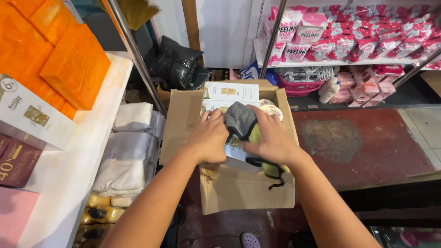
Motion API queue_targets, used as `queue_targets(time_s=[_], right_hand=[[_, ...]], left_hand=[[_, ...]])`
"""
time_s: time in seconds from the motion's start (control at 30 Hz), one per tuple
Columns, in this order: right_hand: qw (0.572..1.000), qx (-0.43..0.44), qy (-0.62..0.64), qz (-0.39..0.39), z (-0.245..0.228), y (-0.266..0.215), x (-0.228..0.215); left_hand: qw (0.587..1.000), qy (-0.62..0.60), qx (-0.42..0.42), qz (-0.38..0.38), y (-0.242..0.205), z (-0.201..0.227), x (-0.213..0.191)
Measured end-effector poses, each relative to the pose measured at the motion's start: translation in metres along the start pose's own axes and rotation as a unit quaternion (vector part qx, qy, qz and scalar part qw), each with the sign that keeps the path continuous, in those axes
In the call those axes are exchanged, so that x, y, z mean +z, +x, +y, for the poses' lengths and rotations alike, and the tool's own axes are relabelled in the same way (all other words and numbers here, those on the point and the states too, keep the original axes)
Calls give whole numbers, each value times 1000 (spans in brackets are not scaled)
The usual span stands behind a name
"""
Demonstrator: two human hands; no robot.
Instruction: The person wipes white product boxes with a gray cloth and places them on a white shelf. The person repeatedly takes boxes from a cardboard box, wipes them, and arranges them on the shelf.
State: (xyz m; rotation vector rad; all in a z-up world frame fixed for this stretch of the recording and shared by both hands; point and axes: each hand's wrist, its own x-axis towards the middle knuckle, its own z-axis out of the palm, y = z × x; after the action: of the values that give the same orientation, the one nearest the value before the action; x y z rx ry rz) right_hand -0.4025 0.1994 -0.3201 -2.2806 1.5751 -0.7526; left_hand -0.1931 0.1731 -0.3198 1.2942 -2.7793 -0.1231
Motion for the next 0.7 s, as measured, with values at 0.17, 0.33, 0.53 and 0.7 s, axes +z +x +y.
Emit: queue_targets(time_s=[0.17, 0.33, 0.53, 0.7], right_hand=[[996, -80, -44, 0, -15, -27, -1], [997, 29, 12, -65, -48, -31, -16], [996, 10, 90, -9, -37, -33, -14], [956, -42, 282, 66, -9, -26, -1]], left_hand=[[998, -15, 33, 44, -14, 9, -31], [996, 33, 53, 60, -16, 15, -48], [998, 55, 30, 14, -12, 37, -91], [990, 120, -63, -34, -16, 64, -132]])
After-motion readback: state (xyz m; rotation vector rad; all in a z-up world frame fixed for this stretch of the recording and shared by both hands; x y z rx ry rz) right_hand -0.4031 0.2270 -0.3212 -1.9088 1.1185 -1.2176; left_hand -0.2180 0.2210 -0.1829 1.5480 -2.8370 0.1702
